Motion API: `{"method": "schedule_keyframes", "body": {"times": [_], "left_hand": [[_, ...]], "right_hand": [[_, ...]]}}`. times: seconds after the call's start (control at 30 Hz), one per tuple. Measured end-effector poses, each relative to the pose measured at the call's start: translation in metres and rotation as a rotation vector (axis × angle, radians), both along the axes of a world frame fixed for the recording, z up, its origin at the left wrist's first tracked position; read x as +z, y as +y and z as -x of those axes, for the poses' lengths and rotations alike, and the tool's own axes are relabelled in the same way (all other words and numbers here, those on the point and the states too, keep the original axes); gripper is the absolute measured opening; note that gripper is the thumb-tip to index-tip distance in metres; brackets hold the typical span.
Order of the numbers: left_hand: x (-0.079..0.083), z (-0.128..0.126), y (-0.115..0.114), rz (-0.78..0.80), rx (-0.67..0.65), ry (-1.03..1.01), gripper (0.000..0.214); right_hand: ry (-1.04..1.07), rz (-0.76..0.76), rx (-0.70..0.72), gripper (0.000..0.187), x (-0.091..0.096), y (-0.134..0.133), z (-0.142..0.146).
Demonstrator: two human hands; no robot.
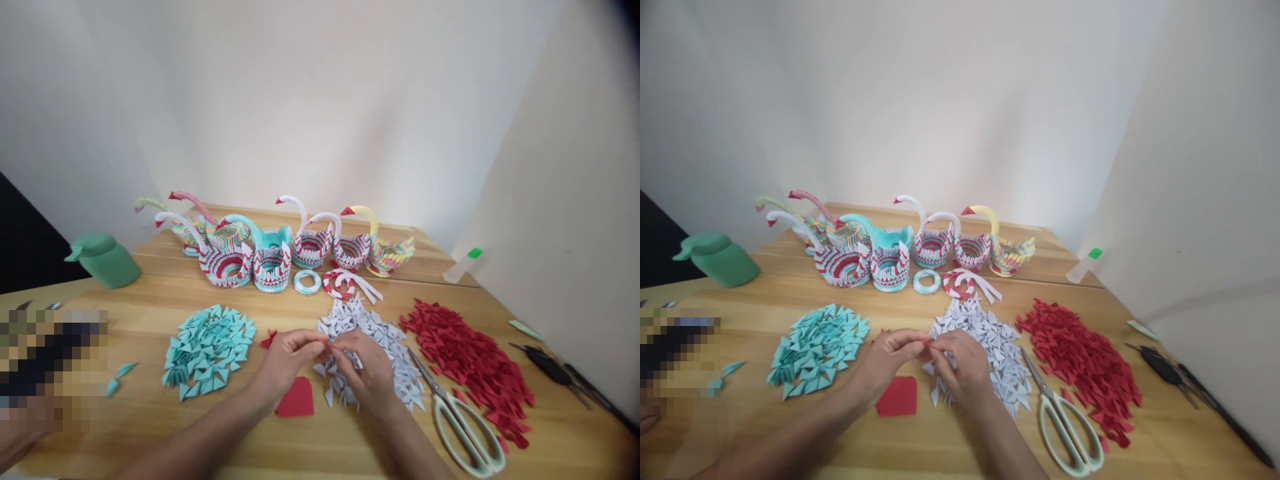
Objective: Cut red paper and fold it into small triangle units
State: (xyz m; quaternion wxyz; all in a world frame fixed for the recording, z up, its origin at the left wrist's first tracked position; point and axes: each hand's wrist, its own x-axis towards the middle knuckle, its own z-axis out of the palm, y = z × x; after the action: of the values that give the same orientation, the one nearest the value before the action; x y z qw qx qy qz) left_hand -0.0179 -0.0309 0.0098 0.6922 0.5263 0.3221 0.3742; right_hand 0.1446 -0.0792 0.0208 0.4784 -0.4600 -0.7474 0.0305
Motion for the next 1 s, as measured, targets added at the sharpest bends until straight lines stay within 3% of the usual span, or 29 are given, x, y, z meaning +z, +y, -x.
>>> {"method": "schedule_keyframes", "body": {"times": [0.2,0.53,0.83,1.0], "left_hand": [[-0.003,-0.005,-0.004,0.282,-0.05,-0.286,0.037],[-0.002,0.001,0.003,0.157,-0.034,-0.185,0.024],[-0.005,-0.007,-0.007,0.375,-0.11,-0.356,0.028],[-0.012,-0.004,-0.001,0.398,-0.085,-0.363,0.022]], "right_hand": [[-0.104,-0.141,-0.011,0.014,0.002,0.0,0.003],[-0.086,-0.16,0.002,0.013,-0.003,0.003,0.006],[-0.227,-0.188,-0.062,0.013,-0.009,0.002,0.01],[-0.379,-0.071,-0.085,0.017,0.007,-0.004,0.013]]}}
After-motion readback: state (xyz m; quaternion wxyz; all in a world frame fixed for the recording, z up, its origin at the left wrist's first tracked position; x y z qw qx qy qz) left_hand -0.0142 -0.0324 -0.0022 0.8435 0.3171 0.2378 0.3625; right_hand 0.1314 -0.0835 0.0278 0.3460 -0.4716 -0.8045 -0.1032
